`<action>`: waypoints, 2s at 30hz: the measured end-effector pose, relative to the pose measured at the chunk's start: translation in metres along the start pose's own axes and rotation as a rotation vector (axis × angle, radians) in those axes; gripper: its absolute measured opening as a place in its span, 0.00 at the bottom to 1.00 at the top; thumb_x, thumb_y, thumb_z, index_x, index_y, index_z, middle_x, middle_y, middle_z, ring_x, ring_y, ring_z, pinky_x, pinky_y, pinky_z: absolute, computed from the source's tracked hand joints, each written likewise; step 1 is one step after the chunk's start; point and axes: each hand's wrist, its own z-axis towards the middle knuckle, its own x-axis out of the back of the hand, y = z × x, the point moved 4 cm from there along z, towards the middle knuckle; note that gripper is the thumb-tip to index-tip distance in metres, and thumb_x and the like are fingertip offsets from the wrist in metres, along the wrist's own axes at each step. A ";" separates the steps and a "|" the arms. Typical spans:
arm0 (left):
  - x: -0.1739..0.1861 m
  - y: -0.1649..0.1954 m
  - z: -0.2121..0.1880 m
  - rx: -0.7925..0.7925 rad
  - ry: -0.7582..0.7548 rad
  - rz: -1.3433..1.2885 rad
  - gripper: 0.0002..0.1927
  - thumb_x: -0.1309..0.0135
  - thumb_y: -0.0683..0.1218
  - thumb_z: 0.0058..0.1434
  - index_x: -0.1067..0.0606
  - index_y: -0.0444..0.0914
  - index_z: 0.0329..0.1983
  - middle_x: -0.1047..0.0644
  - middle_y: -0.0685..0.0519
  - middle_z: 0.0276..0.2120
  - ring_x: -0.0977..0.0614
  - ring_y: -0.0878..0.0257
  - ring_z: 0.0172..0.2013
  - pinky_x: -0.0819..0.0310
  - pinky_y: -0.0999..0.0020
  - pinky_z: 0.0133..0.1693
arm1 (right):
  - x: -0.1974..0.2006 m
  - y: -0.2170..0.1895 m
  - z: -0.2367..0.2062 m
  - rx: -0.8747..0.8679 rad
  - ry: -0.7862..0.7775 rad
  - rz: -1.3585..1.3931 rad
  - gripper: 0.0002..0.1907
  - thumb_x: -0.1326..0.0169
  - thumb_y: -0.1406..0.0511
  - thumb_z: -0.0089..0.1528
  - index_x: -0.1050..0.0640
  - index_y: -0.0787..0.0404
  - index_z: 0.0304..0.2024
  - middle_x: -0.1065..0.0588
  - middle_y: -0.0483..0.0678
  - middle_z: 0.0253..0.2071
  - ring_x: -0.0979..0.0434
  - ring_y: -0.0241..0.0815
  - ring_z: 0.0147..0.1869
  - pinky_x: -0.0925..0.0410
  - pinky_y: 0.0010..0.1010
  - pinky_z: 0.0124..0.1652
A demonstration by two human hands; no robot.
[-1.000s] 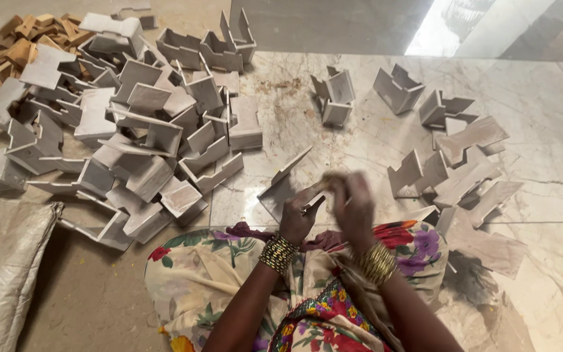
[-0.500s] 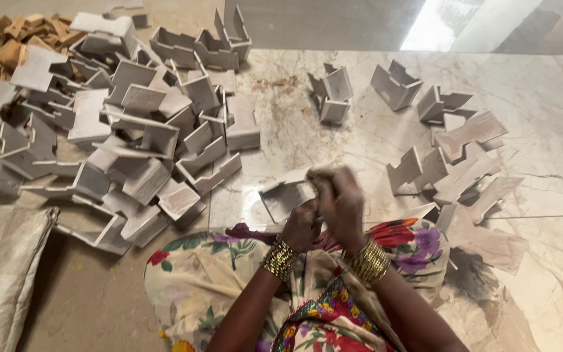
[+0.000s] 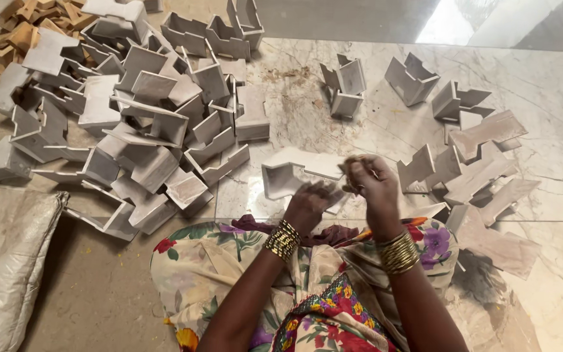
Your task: The person sits on the floor among a large pile of small white foam pieces and rubs each piece with a small abrasive block, working one piece at a time and setting it back on the floor before picking up the next piece.
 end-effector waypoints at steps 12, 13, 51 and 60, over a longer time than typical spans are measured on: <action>-0.021 -0.014 -0.012 -0.005 -0.288 0.323 0.25 0.49 0.44 0.61 0.28 0.51 0.63 0.25 0.56 0.60 0.28 0.55 0.62 0.47 0.29 0.67 | 0.038 0.087 0.038 -0.254 0.034 0.455 0.11 0.46 0.70 0.67 0.22 0.71 0.50 0.22 0.50 0.43 0.21 0.33 0.41 0.26 0.23 0.43; -0.024 -0.021 -0.014 0.115 -0.359 0.099 0.26 0.45 0.49 0.60 0.29 0.45 0.63 0.27 0.50 0.61 0.30 0.52 0.63 0.44 0.36 0.67 | 0.042 0.088 0.040 -0.208 0.041 0.441 0.11 0.46 0.71 0.66 0.23 0.71 0.49 0.21 0.50 0.43 0.20 0.34 0.42 0.26 0.22 0.44; -0.001 -0.010 0.027 1.616 0.118 -1.392 0.66 0.83 0.85 0.60 0.67 0.19 0.70 0.63 0.22 0.63 0.62 0.28 0.61 0.62 0.32 0.61 | 0.002 0.010 0.001 0.755 0.054 -0.842 0.10 0.47 0.72 0.65 0.21 0.56 0.47 0.29 0.50 0.46 0.25 0.47 0.50 0.25 0.35 0.47; 0.041 -0.008 0.063 0.667 0.329 -2.518 0.75 0.73 0.91 0.48 0.55 0.28 0.80 0.44 0.26 0.73 0.38 0.33 0.71 0.39 0.43 0.69 | 0.012 0.049 -0.044 0.694 -0.187 -0.846 0.17 0.40 0.72 0.54 0.22 0.62 0.47 0.27 0.50 0.41 0.25 0.48 0.47 0.25 0.41 0.43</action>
